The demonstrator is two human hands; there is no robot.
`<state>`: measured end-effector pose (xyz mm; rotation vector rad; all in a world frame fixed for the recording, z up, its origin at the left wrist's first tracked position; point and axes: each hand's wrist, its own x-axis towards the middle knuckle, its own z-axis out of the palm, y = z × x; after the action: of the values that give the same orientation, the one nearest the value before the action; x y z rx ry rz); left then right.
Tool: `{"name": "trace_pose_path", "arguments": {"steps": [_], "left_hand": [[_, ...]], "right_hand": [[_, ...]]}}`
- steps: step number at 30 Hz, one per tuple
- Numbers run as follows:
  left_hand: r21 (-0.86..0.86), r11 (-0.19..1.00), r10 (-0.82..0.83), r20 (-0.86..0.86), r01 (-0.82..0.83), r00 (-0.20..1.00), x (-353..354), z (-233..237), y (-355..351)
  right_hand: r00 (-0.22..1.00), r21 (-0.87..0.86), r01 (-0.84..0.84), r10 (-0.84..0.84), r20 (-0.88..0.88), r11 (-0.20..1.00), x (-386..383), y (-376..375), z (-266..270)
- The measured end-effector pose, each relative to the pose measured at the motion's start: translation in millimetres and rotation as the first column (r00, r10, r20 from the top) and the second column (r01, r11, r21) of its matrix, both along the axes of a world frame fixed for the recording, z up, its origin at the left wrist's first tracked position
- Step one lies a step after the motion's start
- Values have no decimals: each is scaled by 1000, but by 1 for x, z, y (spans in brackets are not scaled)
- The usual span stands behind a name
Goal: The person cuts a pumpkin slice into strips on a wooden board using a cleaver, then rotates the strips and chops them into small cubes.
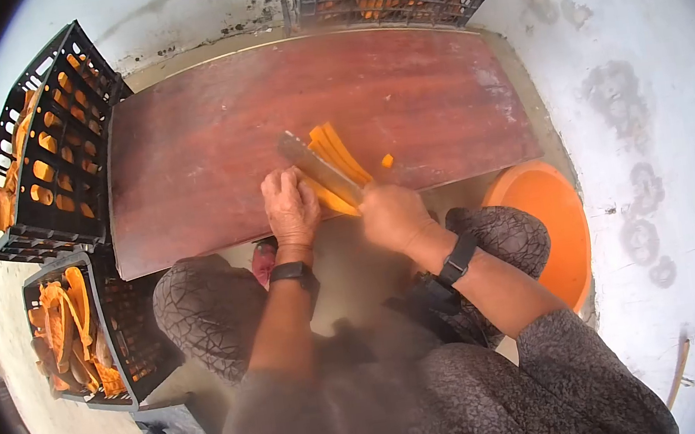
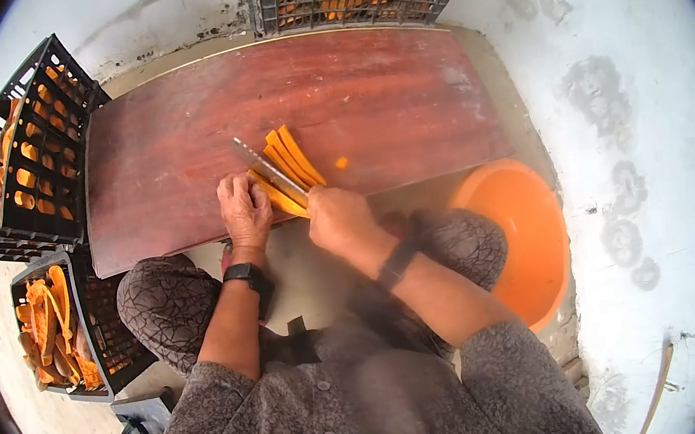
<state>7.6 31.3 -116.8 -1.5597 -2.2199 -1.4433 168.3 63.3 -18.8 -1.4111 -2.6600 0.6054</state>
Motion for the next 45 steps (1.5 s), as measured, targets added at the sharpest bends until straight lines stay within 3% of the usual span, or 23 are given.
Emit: {"name": "trace_pose_path", "arguments": {"steps": [4, 10, 12, 18, 22, 25, 36, 45], "left_hand": [[36, 999, 0, -33, 1, 999, -1, -2, 2], [-2, 1000, 2, -10, -2, 1000, -2, -5, 2], [15, 1000, -1, -18, 1, 1000, -3, -5, 3], [31, 998, -50, 16, 49, 999, -3, -1, 0], [38, 997, -69, 24, 68, 997, -4, -3, 0], [33, 997, -70, 33, 69, 997, -5, -5, 0], [83, 996, -26, 29, 24, 999, -1, -4, 2], [72, 997, -3, 22, 1, 1000, -1, -5, 2]], "right_hand": [[999, -25, 17, -18, -44, 1000, -4, 2, 10], [998, -34, -11, 13, 59, 999, -6, 5, 7], [1000, 35, -17, 17, -9, 999, 0, 7, 1], [990, 33, 33, -28, -139, 999, 12, 16, -7], [992, 6, 63, -62, -113, 998, 11, 20, -1], [999, -110, 27, -31, -35, 994, 10, 20, 13], [994, 11, -16, 17, -112, 1000, 15, 4, 12], [996, 6, -75, 75, -51, 997, 11, -4, 31]]}}
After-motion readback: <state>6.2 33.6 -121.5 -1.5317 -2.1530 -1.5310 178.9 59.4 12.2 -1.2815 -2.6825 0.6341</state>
